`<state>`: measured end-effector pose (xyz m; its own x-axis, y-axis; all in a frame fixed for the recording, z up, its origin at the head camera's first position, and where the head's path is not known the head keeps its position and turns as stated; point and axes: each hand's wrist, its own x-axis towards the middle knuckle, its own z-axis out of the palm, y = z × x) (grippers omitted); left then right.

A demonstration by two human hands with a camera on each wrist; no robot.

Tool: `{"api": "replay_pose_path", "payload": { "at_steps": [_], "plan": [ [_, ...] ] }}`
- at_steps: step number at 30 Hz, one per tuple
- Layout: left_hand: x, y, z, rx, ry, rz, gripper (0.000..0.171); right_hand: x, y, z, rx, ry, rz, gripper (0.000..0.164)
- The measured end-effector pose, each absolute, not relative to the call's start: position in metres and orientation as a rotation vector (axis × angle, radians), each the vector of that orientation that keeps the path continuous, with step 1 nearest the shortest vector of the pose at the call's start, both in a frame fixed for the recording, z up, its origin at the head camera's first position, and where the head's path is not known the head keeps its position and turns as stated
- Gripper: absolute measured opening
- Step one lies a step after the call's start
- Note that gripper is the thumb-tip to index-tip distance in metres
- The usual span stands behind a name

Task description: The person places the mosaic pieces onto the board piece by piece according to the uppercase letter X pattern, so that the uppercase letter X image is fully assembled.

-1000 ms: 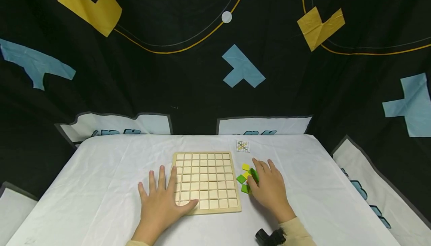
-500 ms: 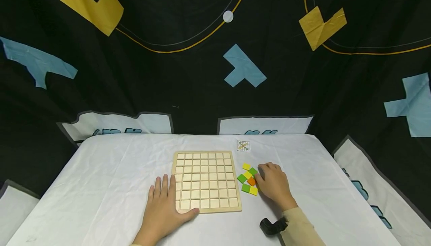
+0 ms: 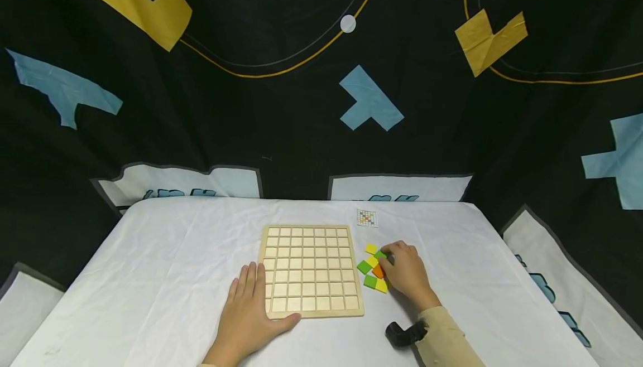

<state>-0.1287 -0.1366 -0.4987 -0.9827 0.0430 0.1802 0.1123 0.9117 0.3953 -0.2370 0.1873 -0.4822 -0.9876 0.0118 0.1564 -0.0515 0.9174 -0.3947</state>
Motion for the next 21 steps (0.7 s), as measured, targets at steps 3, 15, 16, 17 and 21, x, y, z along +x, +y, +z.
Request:
{"api": "replay_pose_path", "payload": {
  "at_steps": [3, 15, 16, 17, 21],
  "plan": [
    [-0.129, -0.136, -0.498, -0.12, -2.907, -0.62, 0.133, -0.238, 0.187, -0.481, 0.025, -2.908, 0.71, 0.021],
    [-0.129, -0.137, -0.498, -0.107, -2.934, -0.635, 0.134, -0.243, 0.176, -0.471, 0.066, -2.818, 0.901, 0.017],
    [-0.129, -0.137, -0.499, -0.106, -2.936, -0.634, 0.135, -0.244, 0.173, -0.47, 0.088, -2.811, 0.925, 0.017],
    [-0.129, -0.137, -0.499, -0.105, -2.938, -0.633, 0.135, -0.245, 0.17, -0.469, 0.106, -2.808, 0.948, 0.016],
    [-0.129, -0.138, -0.499, -0.1, -2.934, -0.633, 0.135, -0.25, 0.153, -0.463, 0.169, -2.811, 1.011, 0.017]
  ]
}}
